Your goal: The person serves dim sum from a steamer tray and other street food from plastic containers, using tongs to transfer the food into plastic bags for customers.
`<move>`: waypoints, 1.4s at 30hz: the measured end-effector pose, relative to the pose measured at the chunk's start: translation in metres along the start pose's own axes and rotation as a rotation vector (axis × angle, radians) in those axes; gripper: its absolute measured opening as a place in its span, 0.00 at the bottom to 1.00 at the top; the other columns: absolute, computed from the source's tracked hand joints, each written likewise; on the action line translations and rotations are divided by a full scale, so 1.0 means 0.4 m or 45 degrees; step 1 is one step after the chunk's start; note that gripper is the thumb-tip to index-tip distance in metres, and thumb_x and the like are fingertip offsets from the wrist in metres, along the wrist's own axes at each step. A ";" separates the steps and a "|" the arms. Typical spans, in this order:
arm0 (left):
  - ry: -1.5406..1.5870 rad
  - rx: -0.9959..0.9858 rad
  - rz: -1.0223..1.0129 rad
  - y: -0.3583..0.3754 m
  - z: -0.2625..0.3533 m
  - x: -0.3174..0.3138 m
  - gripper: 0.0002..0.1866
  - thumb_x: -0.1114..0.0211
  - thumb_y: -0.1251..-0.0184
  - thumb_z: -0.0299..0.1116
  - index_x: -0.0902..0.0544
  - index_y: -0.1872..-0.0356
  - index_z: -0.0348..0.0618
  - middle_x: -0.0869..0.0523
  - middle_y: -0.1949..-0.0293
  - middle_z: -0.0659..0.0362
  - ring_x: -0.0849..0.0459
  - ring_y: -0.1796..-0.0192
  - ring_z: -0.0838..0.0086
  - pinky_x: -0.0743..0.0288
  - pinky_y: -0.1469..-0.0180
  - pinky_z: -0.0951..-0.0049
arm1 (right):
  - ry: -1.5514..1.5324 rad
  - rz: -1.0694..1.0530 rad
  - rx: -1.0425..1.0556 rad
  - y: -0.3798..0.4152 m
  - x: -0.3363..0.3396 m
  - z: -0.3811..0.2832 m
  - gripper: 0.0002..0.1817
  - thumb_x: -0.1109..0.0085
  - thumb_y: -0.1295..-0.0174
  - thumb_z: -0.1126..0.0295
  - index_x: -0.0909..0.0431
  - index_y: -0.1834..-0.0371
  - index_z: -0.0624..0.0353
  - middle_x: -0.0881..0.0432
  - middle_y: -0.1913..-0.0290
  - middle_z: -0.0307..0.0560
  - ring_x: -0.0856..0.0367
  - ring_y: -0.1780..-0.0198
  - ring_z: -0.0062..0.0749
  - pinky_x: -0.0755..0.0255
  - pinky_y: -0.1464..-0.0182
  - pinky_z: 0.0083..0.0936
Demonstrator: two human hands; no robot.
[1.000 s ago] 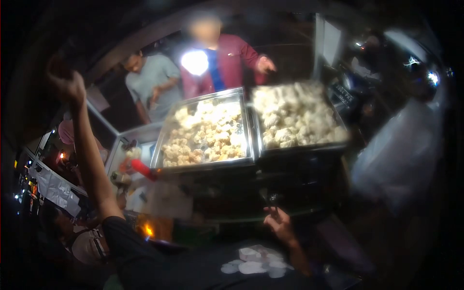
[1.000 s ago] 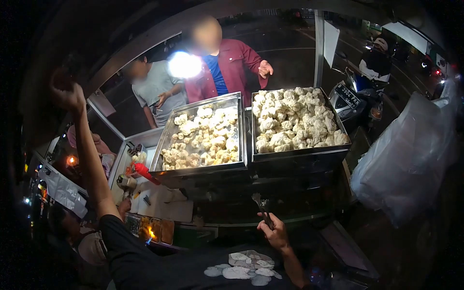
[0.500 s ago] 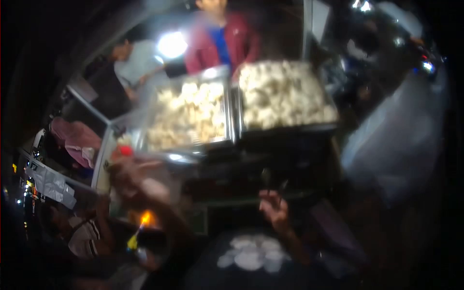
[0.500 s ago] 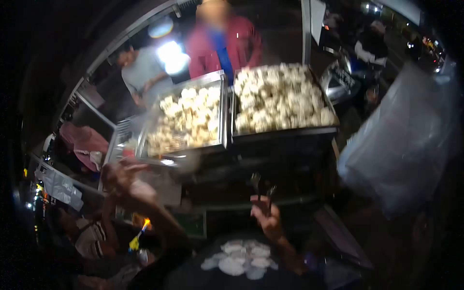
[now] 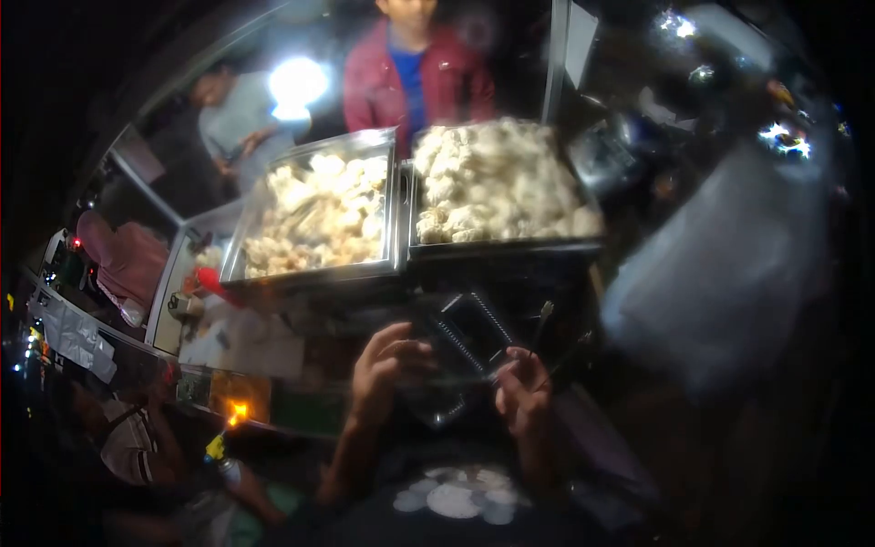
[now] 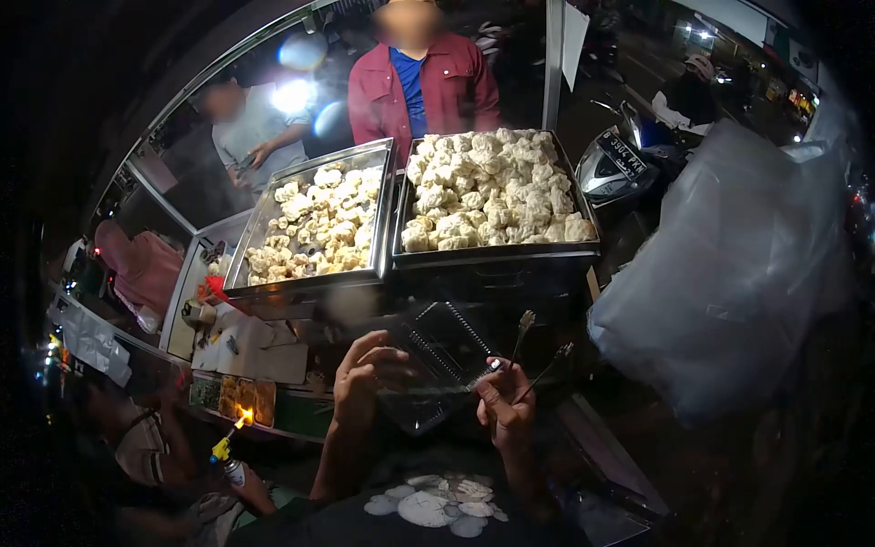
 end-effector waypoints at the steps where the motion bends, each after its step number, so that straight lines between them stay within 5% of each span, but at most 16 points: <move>1: 0.075 -0.089 -0.061 -0.011 -0.014 -0.010 0.39 0.32 0.36 0.45 0.39 0.28 0.40 0.21 0.42 0.40 0.17 0.42 0.50 0.19 0.43 0.53 | -0.007 0.035 -0.028 -0.006 -0.006 -0.012 0.20 0.40 0.37 0.82 0.30 0.42 0.63 0.17 0.66 0.46 0.34 0.83 0.13 0.36 0.84 0.14; 4: 0.061 -0.372 -0.105 -0.012 -0.029 -0.081 0.42 0.32 0.36 0.41 0.44 0.26 0.41 0.21 0.45 0.39 0.18 0.43 0.48 0.25 0.38 0.47 | -0.049 0.038 -0.011 -0.009 -0.047 -0.020 0.19 0.41 0.37 0.83 0.30 0.44 0.63 0.17 0.67 0.45 0.36 0.84 0.12 0.36 0.84 0.14; 8: 0.435 -0.275 -0.182 -0.023 -0.002 -0.038 0.41 0.35 0.38 0.33 0.45 0.24 0.44 0.19 0.48 0.38 0.18 0.44 0.47 0.25 0.38 0.45 | 0.126 -0.070 -0.075 -0.034 -0.098 -0.021 0.20 0.37 0.34 0.75 0.32 0.42 0.62 0.18 0.66 0.43 0.35 0.83 0.12 0.39 0.84 0.13; 13: 0.692 -0.132 -0.089 -0.072 0.118 0.048 0.45 0.38 0.42 0.30 0.48 0.22 0.51 0.25 0.40 0.36 0.20 0.43 0.44 0.29 0.35 0.38 | 0.263 -0.202 -0.066 -0.131 -0.115 -0.189 0.24 0.41 0.29 0.62 0.35 0.35 0.59 0.31 0.68 0.33 0.39 0.77 0.09 0.45 0.80 0.10; 17: 0.735 -0.209 0.093 -0.119 0.233 0.141 0.47 0.44 0.48 0.30 0.48 0.21 0.53 0.23 0.42 0.40 0.18 0.45 0.50 0.26 0.36 0.40 | 1.057 -0.117 0.149 -0.238 -0.198 -0.347 0.24 0.39 0.30 0.66 0.30 0.35 0.64 0.27 0.65 0.37 0.29 0.70 0.17 0.33 0.69 0.15; 20: 0.860 -0.380 0.038 -0.177 0.297 0.185 0.47 0.44 0.48 0.29 0.48 0.21 0.50 0.25 0.40 0.40 0.19 0.43 0.50 0.27 0.36 0.41 | 1.661 -0.122 0.666 -0.363 -0.255 -0.376 0.26 0.33 0.37 0.72 0.25 0.36 0.64 0.19 0.61 0.45 0.20 0.65 0.25 0.27 0.59 0.24; 26: 0.833 -0.500 0.045 -0.261 0.359 0.212 0.47 0.38 0.42 0.34 0.51 0.21 0.49 0.26 0.37 0.38 0.24 0.36 0.51 0.33 0.31 0.41 | 2.366 0.022 0.585 -0.581 -0.322 -0.395 0.25 0.29 0.43 0.66 0.20 0.41 0.55 0.16 0.57 0.47 0.15 0.61 0.42 0.23 0.58 0.32; 28: 0.806 -0.511 0.106 -0.282 0.353 0.213 0.46 0.38 0.41 0.37 0.51 0.22 0.48 0.27 0.37 0.40 0.25 0.36 0.52 0.32 0.31 0.42 | 2.600 0.009 0.780 -0.635 -0.333 -0.378 0.25 0.29 0.43 0.63 0.20 0.42 0.53 0.16 0.54 0.48 0.16 0.56 0.47 0.22 0.54 0.36; 32: 0.802 -0.472 0.069 -0.319 0.327 0.220 0.43 0.40 0.36 0.41 0.50 0.21 0.51 0.28 0.37 0.40 0.25 0.35 0.52 0.32 0.31 0.41 | 2.790 -0.013 0.870 -0.710 -0.365 -0.335 0.24 0.30 0.42 0.62 0.19 0.42 0.52 0.16 0.53 0.48 0.15 0.52 0.48 0.24 0.46 0.41; 37: 0.681 -0.337 0.203 -0.340 0.333 0.177 0.43 0.37 0.38 0.50 0.44 0.23 0.52 0.30 0.39 0.45 0.29 0.36 0.57 0.31 0.32 0.47 | 2.882 -0.118 0.753 -0.825 -0.357 -0.294 0.10 0.32 0.40 0.65 0.14 0.58 0.55 0.14 0.58 0.47 0.14 0.55 0.44 0.25 0.52 0.43; 42: 0.588 -0.377 0.244 -0.366 0.342 0.149 0.43 0.38 0.37 0.52 0.44 0.23 0.50 0.33 0.36 0.43 0.31 0.34 0.54 0.37 0.29 0.45 | 2.808 -0.010 0.676 -0.855 -0.316 -0.312 0.12 0.31 0.42 0.62 0.12 0.54 0.47 0.12 0.58 0.46 0.13 0.56 0.43 0.23 0.52 0.40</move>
Point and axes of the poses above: each hand's wrist, its own y-axis away from the middle knuckle, its own x-axis out of the back of the hand, z = x × y, the point moved 2 cm from there along -y, towards the middle knuckle
